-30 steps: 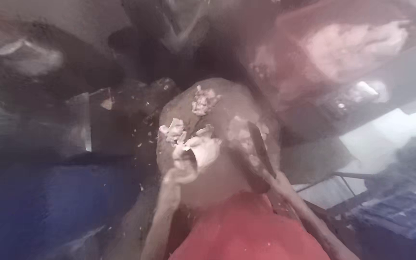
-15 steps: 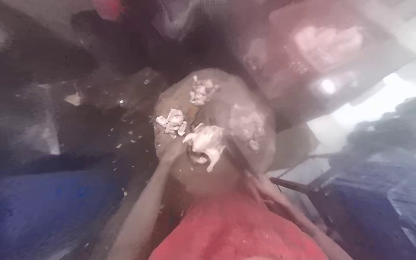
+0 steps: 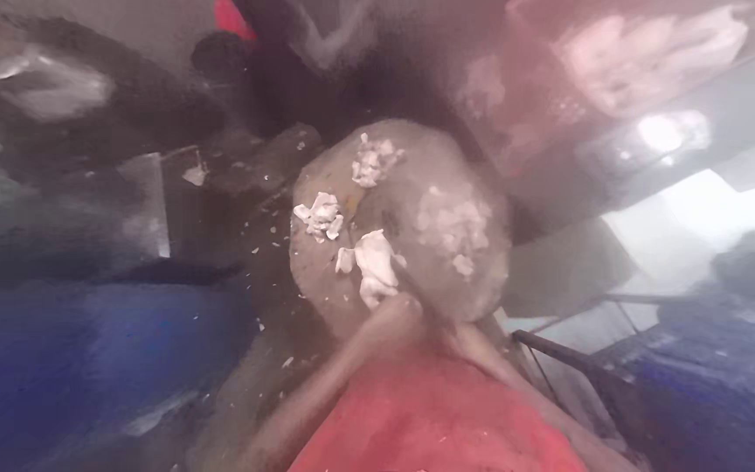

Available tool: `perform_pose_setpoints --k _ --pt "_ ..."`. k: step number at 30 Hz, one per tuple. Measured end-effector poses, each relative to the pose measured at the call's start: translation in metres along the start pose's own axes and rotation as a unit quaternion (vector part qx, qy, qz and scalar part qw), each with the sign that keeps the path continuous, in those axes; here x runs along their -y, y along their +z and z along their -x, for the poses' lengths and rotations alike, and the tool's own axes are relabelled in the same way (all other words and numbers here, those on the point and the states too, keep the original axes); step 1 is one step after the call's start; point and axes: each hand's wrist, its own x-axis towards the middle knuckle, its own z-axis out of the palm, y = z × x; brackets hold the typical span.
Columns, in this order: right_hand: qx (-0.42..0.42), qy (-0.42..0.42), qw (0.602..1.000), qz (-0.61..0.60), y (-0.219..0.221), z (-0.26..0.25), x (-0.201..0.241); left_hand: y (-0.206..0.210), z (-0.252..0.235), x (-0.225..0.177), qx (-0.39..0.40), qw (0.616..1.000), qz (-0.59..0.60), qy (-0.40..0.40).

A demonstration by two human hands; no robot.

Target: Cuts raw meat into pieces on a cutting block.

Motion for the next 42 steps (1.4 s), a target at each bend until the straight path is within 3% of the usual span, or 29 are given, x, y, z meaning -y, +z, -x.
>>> perform_pose_setpoints --k 5,8,11,13,15,18,21,22,25,28,30,32,34,36,37,40,42 --pt "-0.031 -0.029 0.996 -0.082 -0.002 -0.008 -0.019 -0.006 0.033 -0.033 -0.001 0.999 -0.026 0.033" --pt "-0.09 0.0 0.974 -0.21 0.006 -0.001 -0.024 -0.044 0.076 -0.055 0.03 0.988 -0.111 0.105" --pt "-0.175 -0.03 0.941 -0.289 0.016 -0.002 -0.016 -0.074 0.079 -0.07 0.03 0.979 -0.153 0.131" --pt "-0.202 -0.065 0.941 -0.263 0.018 0.005 0.009 -0.096 0.054 -0.062 -0.01 0.977 -0.184 0.107" --pt "-0.159 -0.068 0.967 -0.184 -0.002 0.018 0.049 -0.111 0.029 -0.057 -0.051 0.966 -0.234 0.099" --pt "-0.08 -0.119 0.99 -0.019 -0.029 0.029 0.117 -0.116 0.033 -0.058 -0.079 0.935 -0.322 0.123" --pt "-0.103 -0.232 0.964 0.085 -0.036 0.008 0.167 -0.136 0.045 -0.052 -0.08 0.868 -0.446 0.204" --pt "-0.105 -0.242 0.959 0.099 -0.039 -0.003 0.171 -0.145 0.039 -0.044 -0.072 0.862 -0.452 0.217" --pt "-0.069 -0.123 0.978 0.151 -0.061 -0.016 0.137 -0.145 0.033 -0.044 -0.07 0.906 -0.403 0.113" --pt "-0.009 -0.011 0.99 0.138 -0.065 0.0 0.07 -0.158 0.031 -0.036 -0.041 0.896 -0.433 0.088" --pt "0.014 0.021 0.995 0.1 -0.056 0.015 0.042 -0.159 0.026 -0.037 -0.025 0.903 -0.417 0.094" --pt "0.013 0.018 0.999 0.039 -0.034 0.02 0.022 -0.155 0.03 -0.05 0.027 0.951 -0.286 0.116" --pt "-0.007 0.009 1.0 -0.008 -0.017 0.022 0.018 -0.142 0.048 -0.085 0.075 0.968 -0.188 0.15" --pt "-0.02 0.006 0.994 -0.112 0.002 0.029 0.019 -0.129 0.075 -0.125 0.08 0.935 -0.274 0.21" --pt "-0.027 0.009 0.983 -0.18 0.012 0.033 0.022 -0.121 0.087 -0.146 0.054 0.901 -0.358 0.241" --pt "-0.092 0.019 0.954 -0.284 0.026 0.026 0.03 -0.088 0.108 -0.195 -0.06 0.73 -0.631 0.256" --pt "-0.157 0.027 0.94 -0.301 0.019 0.017 0.052 -0.083 0.094 -0.198 -0.107 0.646 -0.708 0.263"
